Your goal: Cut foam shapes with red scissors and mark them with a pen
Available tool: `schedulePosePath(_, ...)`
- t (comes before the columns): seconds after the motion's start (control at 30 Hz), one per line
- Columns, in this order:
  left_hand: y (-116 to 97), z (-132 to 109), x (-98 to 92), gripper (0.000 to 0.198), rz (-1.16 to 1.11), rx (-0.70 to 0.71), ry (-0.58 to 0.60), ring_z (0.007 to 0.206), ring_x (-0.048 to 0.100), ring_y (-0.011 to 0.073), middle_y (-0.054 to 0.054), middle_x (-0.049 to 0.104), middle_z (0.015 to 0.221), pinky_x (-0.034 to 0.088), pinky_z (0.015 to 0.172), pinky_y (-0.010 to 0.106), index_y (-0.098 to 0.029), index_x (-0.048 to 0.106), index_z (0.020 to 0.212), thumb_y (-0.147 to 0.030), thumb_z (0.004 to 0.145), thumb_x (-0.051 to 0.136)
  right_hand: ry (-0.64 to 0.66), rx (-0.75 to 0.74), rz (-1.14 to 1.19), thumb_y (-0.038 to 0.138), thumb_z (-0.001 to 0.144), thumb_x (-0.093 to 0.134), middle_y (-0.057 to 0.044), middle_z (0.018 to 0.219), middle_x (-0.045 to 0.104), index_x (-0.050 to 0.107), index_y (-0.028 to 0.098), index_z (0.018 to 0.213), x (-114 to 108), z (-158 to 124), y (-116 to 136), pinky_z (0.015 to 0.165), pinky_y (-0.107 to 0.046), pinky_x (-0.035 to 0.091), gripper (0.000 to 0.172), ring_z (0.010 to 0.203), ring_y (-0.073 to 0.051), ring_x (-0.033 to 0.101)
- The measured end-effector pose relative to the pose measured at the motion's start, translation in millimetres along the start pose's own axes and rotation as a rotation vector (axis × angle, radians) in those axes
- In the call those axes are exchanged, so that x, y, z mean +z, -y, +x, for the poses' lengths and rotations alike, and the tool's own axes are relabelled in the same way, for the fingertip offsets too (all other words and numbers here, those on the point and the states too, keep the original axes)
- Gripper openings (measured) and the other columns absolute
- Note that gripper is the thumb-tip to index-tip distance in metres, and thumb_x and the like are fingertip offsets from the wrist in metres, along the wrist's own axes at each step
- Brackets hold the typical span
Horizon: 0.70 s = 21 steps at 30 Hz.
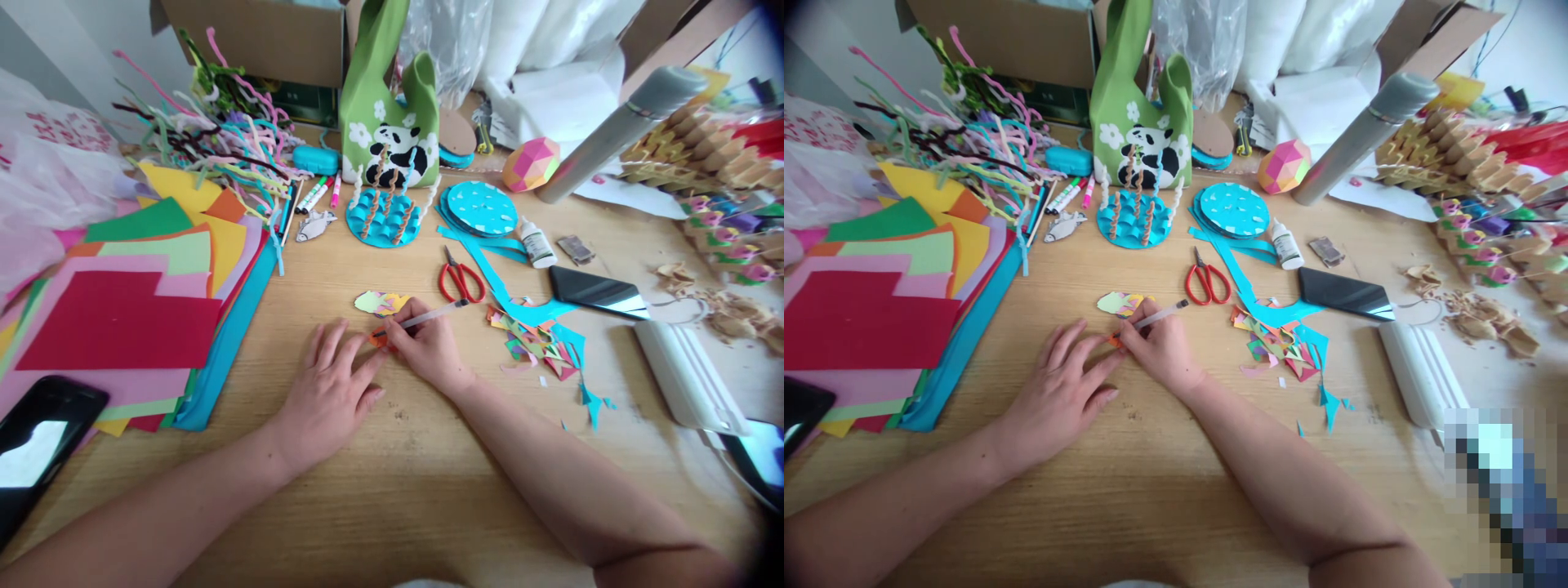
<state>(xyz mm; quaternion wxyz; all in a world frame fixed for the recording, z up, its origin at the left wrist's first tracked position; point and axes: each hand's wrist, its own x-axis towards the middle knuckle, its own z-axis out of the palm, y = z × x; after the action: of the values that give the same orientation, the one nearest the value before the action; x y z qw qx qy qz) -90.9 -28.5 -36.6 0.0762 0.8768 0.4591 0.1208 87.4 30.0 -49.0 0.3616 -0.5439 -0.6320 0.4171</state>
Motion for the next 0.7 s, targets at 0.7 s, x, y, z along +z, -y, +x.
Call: schedulePosePath(0.7,0.3,1.1,-0.3,0.043,-0.023,-0.003,-0.021,0.134,0.032,0.0371,0.014,0.052,0.130,0.026,0.109,0.064,-0.025,0.055,0.132,-0.035,0.090,0.052,-0.001,-0.007,-0.001,0.028,0.082,0.058,0.001,0.058,0.059,0.049,0.020,0.071,-0.3,0.1,-0.3,0.046,-0.023,0.038,0.016,0.049,-0.011,0.052)
